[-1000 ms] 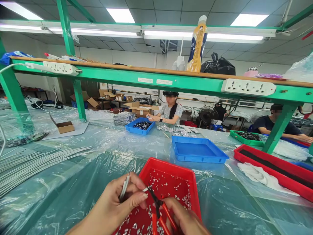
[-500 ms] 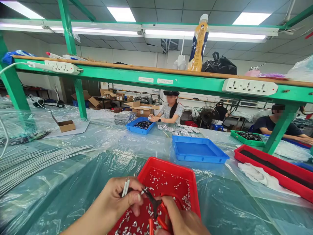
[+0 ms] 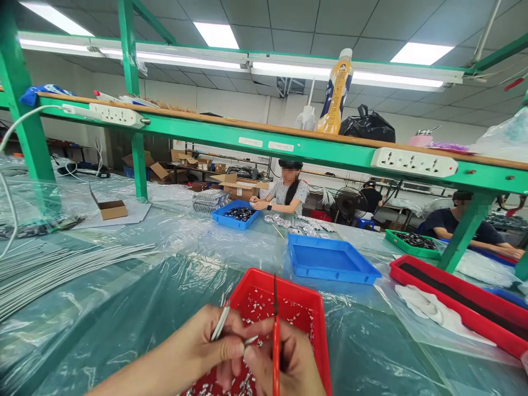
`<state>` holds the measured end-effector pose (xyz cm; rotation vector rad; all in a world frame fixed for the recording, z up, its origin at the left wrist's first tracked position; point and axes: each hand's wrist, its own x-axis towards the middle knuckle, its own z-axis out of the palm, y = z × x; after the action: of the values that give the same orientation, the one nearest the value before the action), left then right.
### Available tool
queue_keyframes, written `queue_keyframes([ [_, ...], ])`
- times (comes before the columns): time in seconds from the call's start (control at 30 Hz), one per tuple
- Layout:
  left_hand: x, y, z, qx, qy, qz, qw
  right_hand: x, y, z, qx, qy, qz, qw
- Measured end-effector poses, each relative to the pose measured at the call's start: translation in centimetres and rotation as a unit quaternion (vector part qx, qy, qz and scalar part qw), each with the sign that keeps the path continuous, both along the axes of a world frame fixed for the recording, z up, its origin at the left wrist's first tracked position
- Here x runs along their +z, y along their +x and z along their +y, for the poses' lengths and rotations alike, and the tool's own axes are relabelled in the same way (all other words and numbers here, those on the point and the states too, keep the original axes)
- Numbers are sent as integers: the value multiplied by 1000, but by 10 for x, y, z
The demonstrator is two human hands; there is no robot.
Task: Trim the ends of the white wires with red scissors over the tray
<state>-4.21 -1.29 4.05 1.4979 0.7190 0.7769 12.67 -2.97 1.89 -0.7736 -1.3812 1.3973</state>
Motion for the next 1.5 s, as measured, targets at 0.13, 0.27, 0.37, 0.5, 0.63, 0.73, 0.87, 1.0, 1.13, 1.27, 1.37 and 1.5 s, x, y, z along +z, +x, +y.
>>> queue_keyframes([
  [0.13,-3,8,-5,14,44,59,997,-9,-5,9,56,-55,103,992],
  [0.27,0,9,-5,69,71,102,990,-18,-7,13,95,-82,137,983],
  [0.37,4,9,-5,123,160,161,966,-18,-10,13,120,-93,145,978],
  [0.5,2,8,-7,140,227,197,944,-17,-11,13,143,-124,150,970],
  [0.63,-2,7,-5,167,267,189,930,-13,-8,11,106,-116,130,979],
  [0.73,0,6,-4,168,280,195,925,-9,-6,9,-1,-66,40,997],
  [0.87,4,5,-8,98,204,176,958,-6,-1,7,-19,-40,22,999],
  [1.0,4,6,-15,14,17,88,996,-4,6,-1,-23,-68,61,996],
  [1.13,4,6,-17,85,98,87,988,-5,4,-6,-38,-86,83,992],
  [1.27,1,5,-17,125,207,64,968,-7,-5,-4,89,-169,217,957],
  [1.37,0,5,-17,108,244,25,963,-4,-10,-5,143,-217,262,929],
  [1.5,2,7,-17,106,200,16,974,0,-9,-7,113,-208,242,941],
])
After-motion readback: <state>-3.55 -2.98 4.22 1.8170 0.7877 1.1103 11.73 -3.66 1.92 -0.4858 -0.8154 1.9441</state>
